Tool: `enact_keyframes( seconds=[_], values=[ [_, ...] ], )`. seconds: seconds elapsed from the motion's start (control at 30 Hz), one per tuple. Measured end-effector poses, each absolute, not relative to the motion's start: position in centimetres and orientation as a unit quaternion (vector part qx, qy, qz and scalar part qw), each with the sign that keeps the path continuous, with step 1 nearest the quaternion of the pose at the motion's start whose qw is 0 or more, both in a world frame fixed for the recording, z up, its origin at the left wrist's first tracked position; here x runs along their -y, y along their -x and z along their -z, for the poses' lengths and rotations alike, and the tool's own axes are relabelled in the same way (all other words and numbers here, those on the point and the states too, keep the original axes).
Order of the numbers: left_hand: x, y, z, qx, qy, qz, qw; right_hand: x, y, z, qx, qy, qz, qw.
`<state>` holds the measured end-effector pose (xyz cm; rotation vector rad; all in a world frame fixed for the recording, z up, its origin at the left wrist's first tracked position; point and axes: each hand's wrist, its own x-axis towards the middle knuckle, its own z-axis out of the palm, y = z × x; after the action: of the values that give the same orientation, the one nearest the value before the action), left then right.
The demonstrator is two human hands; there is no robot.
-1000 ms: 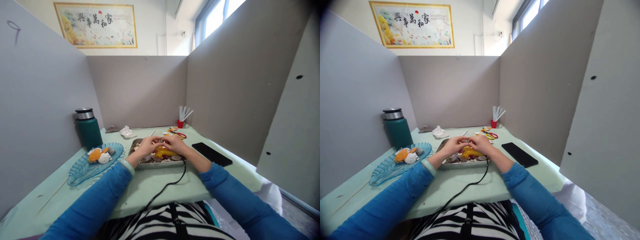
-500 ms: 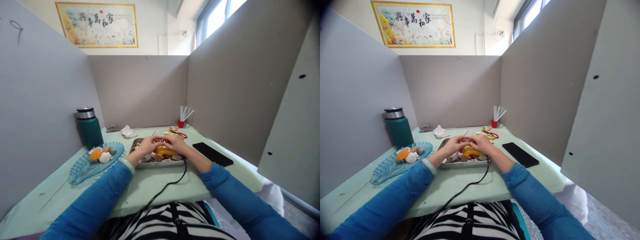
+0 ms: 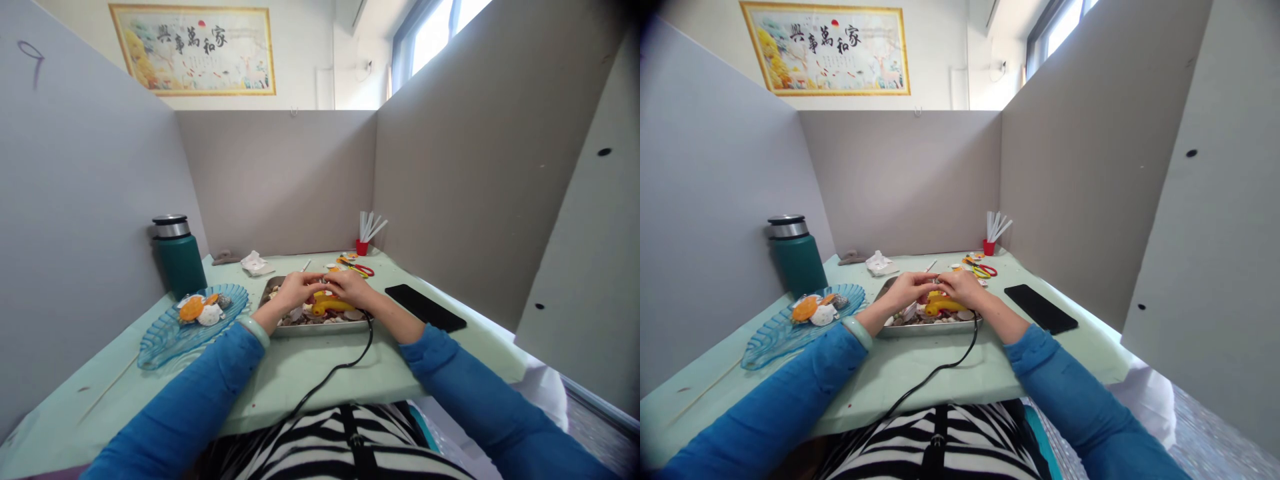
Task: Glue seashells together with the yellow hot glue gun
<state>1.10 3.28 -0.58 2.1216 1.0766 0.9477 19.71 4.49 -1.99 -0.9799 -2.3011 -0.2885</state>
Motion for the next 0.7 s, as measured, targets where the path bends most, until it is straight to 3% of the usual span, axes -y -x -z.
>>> enact_keyframes(
  seconds=[0.43,0.7],
  values=[
    [-3.47,-1.05,0.68,-0.397,-0.787,-0.356,0.311,-3.61,-19.17,1.58,0.858,0.411,0.162,0.261],
    [-2.88,-1.31,0.33,-0.423,-0.795,-0.332,0.281,-4.0,-19.43,1.78,0.866,0.403,0.104,0.276]
  ],
)
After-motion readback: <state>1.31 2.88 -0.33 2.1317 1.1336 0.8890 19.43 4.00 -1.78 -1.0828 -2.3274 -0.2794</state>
